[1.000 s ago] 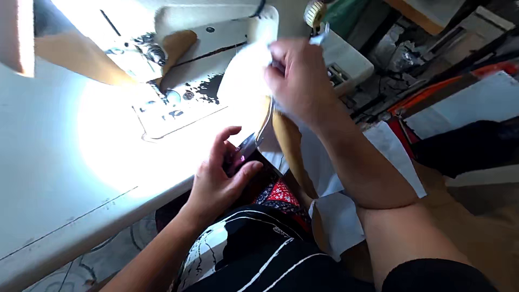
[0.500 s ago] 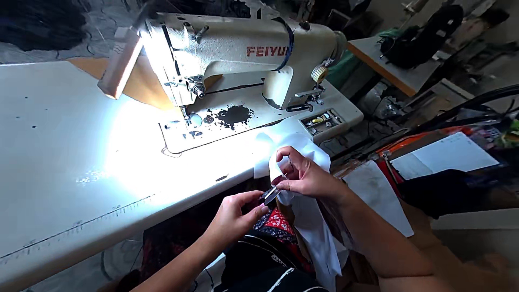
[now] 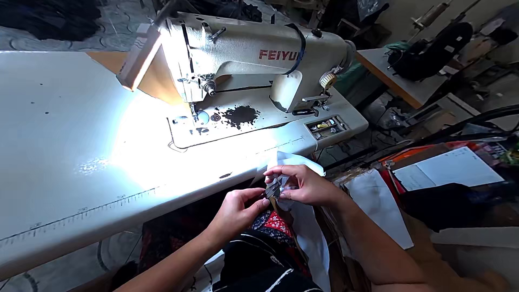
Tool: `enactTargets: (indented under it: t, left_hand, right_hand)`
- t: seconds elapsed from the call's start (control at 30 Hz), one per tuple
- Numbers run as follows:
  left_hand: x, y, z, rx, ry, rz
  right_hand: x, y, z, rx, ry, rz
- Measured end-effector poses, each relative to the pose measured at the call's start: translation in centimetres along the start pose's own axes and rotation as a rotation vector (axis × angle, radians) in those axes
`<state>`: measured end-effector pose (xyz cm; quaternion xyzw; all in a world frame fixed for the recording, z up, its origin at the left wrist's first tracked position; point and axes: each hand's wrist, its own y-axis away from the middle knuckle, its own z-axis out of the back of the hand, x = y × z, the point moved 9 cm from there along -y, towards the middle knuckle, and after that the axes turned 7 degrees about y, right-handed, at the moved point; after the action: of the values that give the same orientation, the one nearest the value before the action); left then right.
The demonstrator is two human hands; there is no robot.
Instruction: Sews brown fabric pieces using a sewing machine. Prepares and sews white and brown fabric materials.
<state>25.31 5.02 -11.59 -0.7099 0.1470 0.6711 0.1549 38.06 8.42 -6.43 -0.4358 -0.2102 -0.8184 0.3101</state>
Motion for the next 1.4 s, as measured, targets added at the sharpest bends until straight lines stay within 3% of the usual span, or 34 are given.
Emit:
enactTargets:
  t: [0.23, 0.5, 1.0, 1.1, 1.3, 1.33, 1.4]
  left_hand:
    - [-0.5, -0.1, -0.1, -0.024, -0.025, -0.083]
    - [2.7, 1.5, 0.6, 0.000, 0.012, 0.240]
    - [3.2, -0.1, -0.8, 0.071, -0.055, 0.256]
    - [2.1, -0.1, -0.1, 0.057, -0.167, 0.216]
    - [-4.7, -2.9, 4.3, -0.226, -0.650, -0.185]
    - [-5.4, -4.0, 4.9, -0.244, -0.721, -0.214]
    - [-5.7, -6.8, 6.4, -0.272, -0.869, -0.233]
  right_hand:
    - [-0.3, -0.1, -0.3, 0.010, 0.000, -0.011]
    - [-0.4, 0.3, 0.6, -0.031, -0.009, -0.028]
    - [-0.1, 0.1, 0.2, -0.004, 0.014, 0.042]
    - [1.0, 1.4, 3.6, -0.226, 0.188, 0.056]
    - [3.8, 9.8, 13.9, -1.316, 0.552, 0.243]
    - [4.3, 10.5, 14.4, -1.408, 0.600, 0.269]
    - [5.0, 10.8, 14.5, -1.428, 0.664, 0.251]
